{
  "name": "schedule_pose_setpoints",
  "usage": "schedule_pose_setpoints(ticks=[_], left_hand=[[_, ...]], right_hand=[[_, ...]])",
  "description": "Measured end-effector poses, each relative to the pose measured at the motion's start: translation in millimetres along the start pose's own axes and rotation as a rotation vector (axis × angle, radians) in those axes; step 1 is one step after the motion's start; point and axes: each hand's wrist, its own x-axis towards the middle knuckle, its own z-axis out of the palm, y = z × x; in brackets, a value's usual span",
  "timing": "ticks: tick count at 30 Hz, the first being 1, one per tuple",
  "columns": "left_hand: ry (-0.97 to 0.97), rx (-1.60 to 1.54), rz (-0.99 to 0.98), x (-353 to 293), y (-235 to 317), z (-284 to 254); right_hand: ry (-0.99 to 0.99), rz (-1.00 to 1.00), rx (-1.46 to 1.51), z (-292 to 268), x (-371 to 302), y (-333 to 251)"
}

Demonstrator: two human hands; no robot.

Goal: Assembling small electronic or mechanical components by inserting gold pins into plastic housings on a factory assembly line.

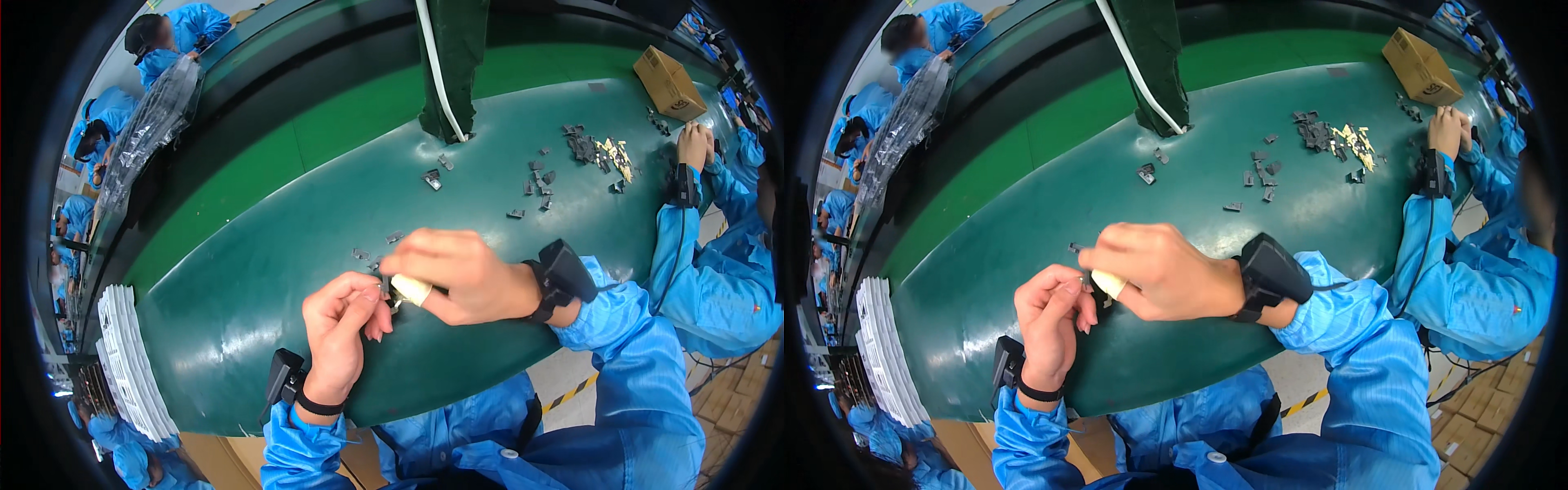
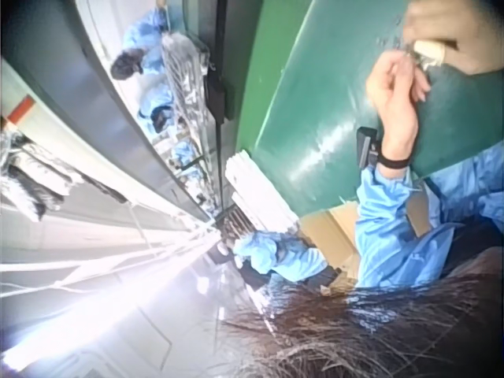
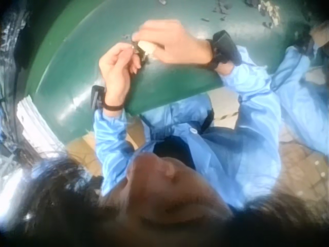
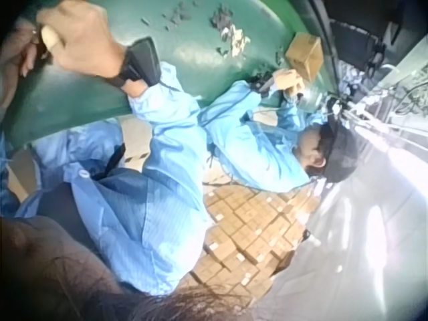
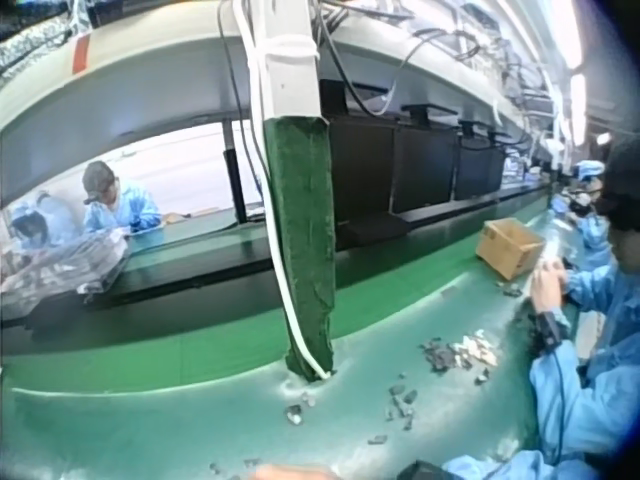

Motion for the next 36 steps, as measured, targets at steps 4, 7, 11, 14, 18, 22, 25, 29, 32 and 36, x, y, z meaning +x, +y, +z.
schedule_pose_setpoints(ticks=[4,7,11,14,18,22,25,29,32,36], left_hand=[[0.084,0.153,0.116,-3.0,-1.0,5.6],[0.136,0.313,0.208,-6.1,-7.9,11.6],[0.128,0.696,0.446,-5.0,-12.5,11.3],[0.194,0.799,0.479,-3.0,-9.3,10.8],[0.31,0.843,0.448,2.0,-7.5,0.6],[0.162,1.027,0.397,8.1,-7.2,-0.1],[0.119,1.201,0.537,16.9,-23.2,-6.1],[0.131,0.976,0.366,9.6,-12.5,-4.6],[0.048,0.27,0.065,7.1,-2.1,1.9],[-0.013,0.068,0.058,5.1,0.1,-2.6]], right_hand=[[-0.069,0.486,0.511,-7.2,-0.5,0.6],[-0.066,0.674,0.816,-1.1,0.8,-3.4],[-0.005,0.498,0.545,3.3,-2.2,-3.6],[0.067,0.388,0.377,0.4,-2.0,-5.3],[0.201,0.521,0.441,-5.0,2.1,-1.5],[0.168,0.629,0.544,-15.2,6.3,3.3],[0.133,0.618,0.504,-13.6,4.7,2.0],[0.068,0.588,0.483,-10.7,3.2,2.1],[0.091,0.574,0.582,-9.0,3.3,1.2],[0.052,0.635,0.987,-13.0,6.0,3.1]])
